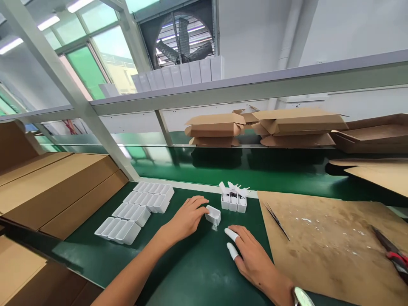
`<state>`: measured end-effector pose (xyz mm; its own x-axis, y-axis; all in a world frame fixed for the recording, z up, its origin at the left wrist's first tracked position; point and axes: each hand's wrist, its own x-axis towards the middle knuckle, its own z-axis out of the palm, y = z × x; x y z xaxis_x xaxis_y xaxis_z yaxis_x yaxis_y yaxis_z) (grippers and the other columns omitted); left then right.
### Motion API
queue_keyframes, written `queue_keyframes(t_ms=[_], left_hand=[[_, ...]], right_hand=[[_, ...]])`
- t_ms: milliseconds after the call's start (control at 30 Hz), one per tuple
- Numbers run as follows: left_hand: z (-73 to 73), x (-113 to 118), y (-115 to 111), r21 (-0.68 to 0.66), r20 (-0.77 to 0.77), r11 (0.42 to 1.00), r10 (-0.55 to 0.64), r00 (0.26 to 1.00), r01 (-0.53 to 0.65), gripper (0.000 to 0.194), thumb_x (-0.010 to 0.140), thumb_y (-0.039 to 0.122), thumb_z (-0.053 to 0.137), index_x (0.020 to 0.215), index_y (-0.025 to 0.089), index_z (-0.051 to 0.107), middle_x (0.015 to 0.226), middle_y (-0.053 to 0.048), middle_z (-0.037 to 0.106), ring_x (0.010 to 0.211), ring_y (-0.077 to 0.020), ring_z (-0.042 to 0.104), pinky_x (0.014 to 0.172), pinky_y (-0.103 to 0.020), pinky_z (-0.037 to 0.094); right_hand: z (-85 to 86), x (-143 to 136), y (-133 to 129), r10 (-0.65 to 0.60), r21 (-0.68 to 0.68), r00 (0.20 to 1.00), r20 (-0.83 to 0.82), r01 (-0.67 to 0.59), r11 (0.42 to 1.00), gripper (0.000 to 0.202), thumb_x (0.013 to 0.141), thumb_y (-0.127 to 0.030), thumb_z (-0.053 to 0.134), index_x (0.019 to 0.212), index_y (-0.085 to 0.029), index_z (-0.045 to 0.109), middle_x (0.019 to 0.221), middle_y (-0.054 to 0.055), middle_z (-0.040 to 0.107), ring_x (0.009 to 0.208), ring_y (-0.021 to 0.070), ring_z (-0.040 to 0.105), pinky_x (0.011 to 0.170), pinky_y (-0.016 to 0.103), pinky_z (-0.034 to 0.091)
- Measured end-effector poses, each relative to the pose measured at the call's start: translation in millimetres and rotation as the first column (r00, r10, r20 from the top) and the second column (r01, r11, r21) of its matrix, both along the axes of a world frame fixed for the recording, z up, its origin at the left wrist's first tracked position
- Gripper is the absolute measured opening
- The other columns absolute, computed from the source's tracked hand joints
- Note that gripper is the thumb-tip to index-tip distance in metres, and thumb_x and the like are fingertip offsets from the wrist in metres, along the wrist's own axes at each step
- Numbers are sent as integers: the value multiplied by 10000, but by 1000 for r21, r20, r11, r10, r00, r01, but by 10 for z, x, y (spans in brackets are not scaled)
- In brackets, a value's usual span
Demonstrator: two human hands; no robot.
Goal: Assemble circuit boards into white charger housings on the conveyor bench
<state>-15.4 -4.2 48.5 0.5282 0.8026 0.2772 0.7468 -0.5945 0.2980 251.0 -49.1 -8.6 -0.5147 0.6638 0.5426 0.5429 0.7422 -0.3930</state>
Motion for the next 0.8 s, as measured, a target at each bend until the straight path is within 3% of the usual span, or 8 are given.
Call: queue_keyframes(t_ms=[100,200,300,433,500,633,700,800], left_hand=[[-14,104,114,-49,118,998,33,992,-27,410,970,74,362,1173,252,671,1424,-101,604,1332,-260,568,1110,-503,494],[-121,246,108,-139,282,988,107,953,-70,336,1001,265,516,1331,249,579,1432,-107,577,1338,-245,560,1134,-432,491],[-269,366,38,-197,331,979,117,936,-52,421,901,371,698,1282,231,586,1327,-114,598,1230,-261,610,1069,-412,535],[-341,375,-13,-184,363,982,19,932,52,292,902,265,650,1190,228,613,1268,-120,591,1180,-246,625,1045,-390,537],[-326,325,-8,-180,394,980,-12,919,89,280,896,207,616,1174,237,622,1312,-126,572,1226,-247,605,1065,-389,518],[-316,227,15,-255,454,961,16,891,112,166,915,260,611,1076,245,647,1307,-109,592,1178,-238,629,1023,-393,531],[-336,209,17,-287,509,949,35,860,132,127,915,275,606,1032,240,643,1273,-104,620,1164,-239,635,1008,-395,532],[-385,217,5,-357,582,921,91,808,154,261,883,262,613,1143,241,621,1241,-104,651,1129,-243,653,994,-396,542]], right_hand=[[12,-5,-1,-16,-2,999,41,16,1000,405,926,-37,466,1278,-196,587,1279,134,664,1159,279,665,975,469,619],[-49,-13,3,-35,12,996,80,35,999,384,896,-20,503,1217,-188,629,1310,146,661,1234,300,631,1022,490,594],[-138,-22,7,-57,37,985,161,52,998,316,858,-20,541,1107,-158,679,1316,168,667,1257,324,613,1025,493,583],[-67,-22,25,-24,33,943,331,14,999,282,767,-76,616,1031,-120,705,1333,204,656,1256,347,588,1046,478,549],[65,-32,56,2,30,901,433,-17,999,229,761,-121,640,981,-130,703,1272,204,676,1174,336,609,998,458,557],[254,-100,156,30,34,785,619,-64,997,78,785,-204,699,843,-172,659,936,127,682,891,282,608,718,387,544],[221,-137,190,7,69,776,631,-65,996,112,792,-236,720,833,-182,631,857,100,636,848,273,581,665,376,499],[74,-159,193,-87,149,830,550,4,989,100,816,-194,681,823,-201,581,864,84,610,823,256,555,677,378,469]])
